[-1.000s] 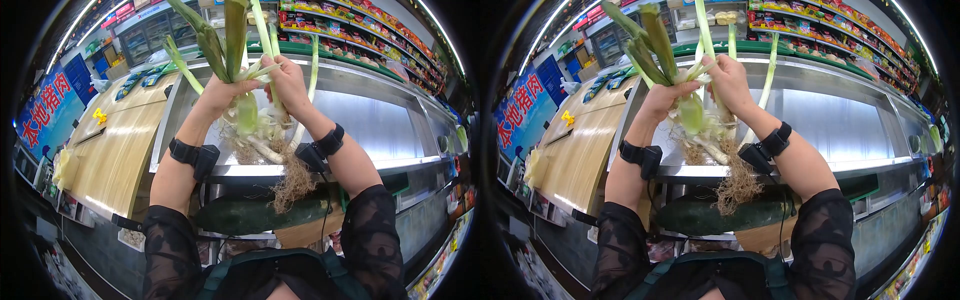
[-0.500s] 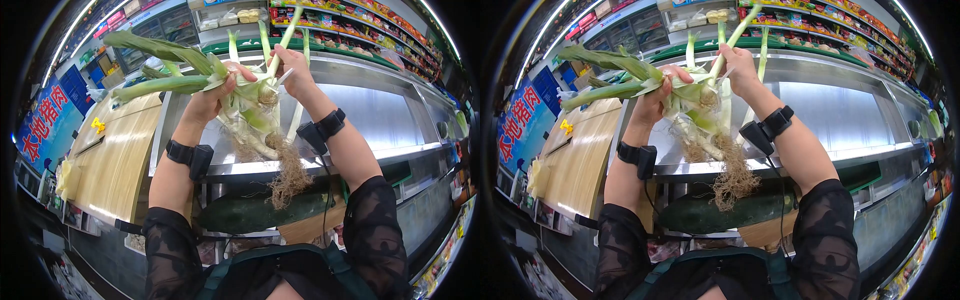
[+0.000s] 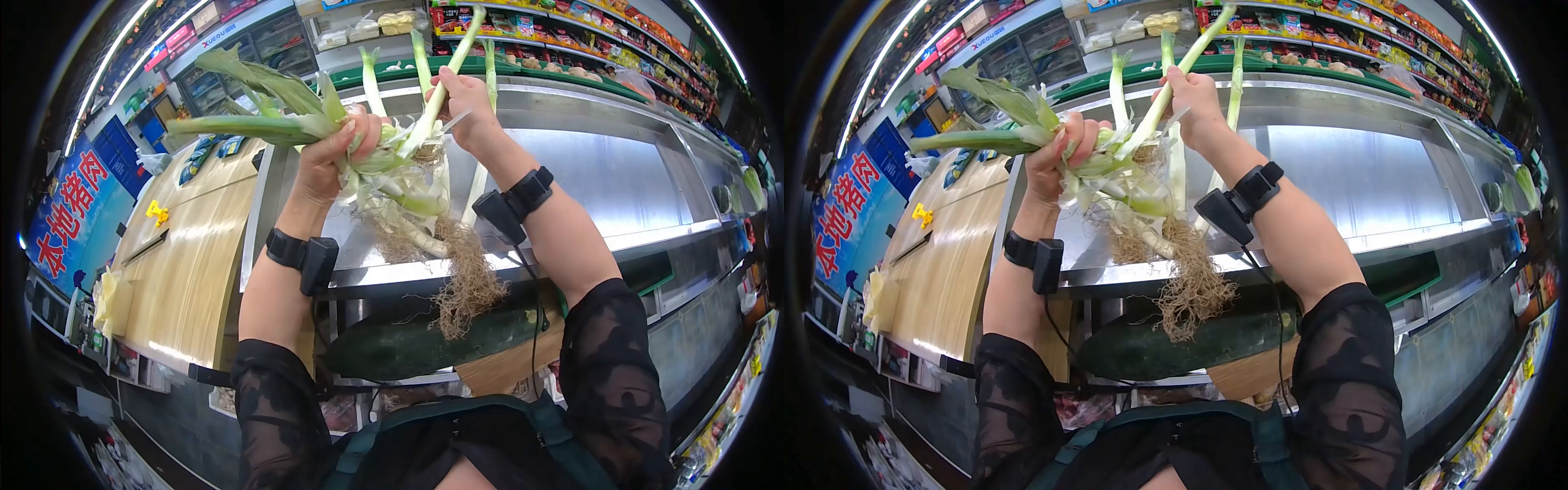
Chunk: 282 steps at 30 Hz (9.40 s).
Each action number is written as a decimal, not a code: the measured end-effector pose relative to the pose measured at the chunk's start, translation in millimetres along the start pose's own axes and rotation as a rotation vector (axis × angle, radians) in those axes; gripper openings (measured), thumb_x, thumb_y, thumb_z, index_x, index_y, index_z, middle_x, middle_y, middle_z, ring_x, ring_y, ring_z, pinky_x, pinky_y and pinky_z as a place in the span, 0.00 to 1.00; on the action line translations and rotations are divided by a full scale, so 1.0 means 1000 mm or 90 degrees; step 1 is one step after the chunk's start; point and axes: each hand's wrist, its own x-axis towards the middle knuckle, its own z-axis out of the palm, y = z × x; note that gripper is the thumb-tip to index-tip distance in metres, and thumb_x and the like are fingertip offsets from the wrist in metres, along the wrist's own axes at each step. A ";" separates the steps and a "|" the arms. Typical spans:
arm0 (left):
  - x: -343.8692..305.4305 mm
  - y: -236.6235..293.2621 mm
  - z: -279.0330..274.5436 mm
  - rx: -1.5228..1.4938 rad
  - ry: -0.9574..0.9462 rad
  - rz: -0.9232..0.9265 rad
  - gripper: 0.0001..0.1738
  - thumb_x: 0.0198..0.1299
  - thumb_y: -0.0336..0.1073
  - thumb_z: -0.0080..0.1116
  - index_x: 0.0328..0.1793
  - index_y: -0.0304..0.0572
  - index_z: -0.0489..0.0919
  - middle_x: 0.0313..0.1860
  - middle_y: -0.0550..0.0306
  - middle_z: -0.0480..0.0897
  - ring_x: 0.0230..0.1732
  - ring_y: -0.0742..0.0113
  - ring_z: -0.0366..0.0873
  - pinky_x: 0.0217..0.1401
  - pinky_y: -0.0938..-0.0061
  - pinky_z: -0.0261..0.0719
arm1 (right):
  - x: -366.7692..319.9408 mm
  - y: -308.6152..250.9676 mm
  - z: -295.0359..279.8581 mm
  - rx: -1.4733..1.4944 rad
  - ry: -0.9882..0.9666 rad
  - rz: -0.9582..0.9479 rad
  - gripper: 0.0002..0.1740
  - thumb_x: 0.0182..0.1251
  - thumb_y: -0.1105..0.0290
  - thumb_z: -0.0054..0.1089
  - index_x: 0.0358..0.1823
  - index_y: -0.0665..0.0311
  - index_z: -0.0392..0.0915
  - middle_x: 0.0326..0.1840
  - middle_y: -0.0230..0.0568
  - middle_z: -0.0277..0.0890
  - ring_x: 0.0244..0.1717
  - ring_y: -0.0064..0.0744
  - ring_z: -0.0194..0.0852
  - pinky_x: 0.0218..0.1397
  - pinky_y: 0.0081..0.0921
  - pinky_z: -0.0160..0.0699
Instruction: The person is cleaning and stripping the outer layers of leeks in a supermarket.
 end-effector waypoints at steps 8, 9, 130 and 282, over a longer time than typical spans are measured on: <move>-0.002 0.008 0.007 -0.017 0.172 -0.103 0.16 0.64 0.40 0.49 0.24 0.51 0.62 0.17 0.68 0.60 0.29 0.69 0.63 0.42 0.75 0.65 | 0.031 -0.009 -0.041 0.031 0.088 -0.037 0.16 0.74 0.61 0.45 0.39 0.69 0.70 0.26 0.41 0.74 0.26 0.32 0.73 0.30 0.31 0.77; -0.001 0.009 0.008 -0.029 0.218 -0.122 0.16 0.64 0.40 0.49 0.24 0.51 0.62 0.17 0.68 0.60 0.28 0.70 0.64 0.40 0.75 0.67 | 0.032 -0.014 -0.046 0.091 0.088 -0.051 0.16 0.75 0.61 0.44 0.39 0.69 0.69 0.27 0.41 0.73 0.28 0.30 0.73 0.32 0.29 0.74; -0.003 0.014 -0.041 -0.291 0.367 -0.213 0.09 0.65 0.35 0.53 0.36 0.35 0.74 0.18 0.57 0.76 0.20 0.70 0.78 0.19 0.79 0.80 | 0.019 -0.042 -0.080 -0.830 0.043 0.125 0.19 0.58 0.61 0.63 0.32 0.77 0.78 0.25 0.49 0.81 0.21 0.33 0.83 0.24 0.26 0.83; 0.004 -0.002 -0.012 -0.105 0.431 -0.164 0.20 0.61 0.38 0.62 0.55 0.38 0.72 0.23 0.66 0.71 0.24 0.78 0.69 0.24 0.81 0.68 | -0.034 -0.029 0.013 -0.456 -0.232 -0.158 0.23 0.52 0.62 0.70 0.45 0.70 0.80 0.22 0.29 0.75 0.21 0.15 0.67 0.23 0.17 0.65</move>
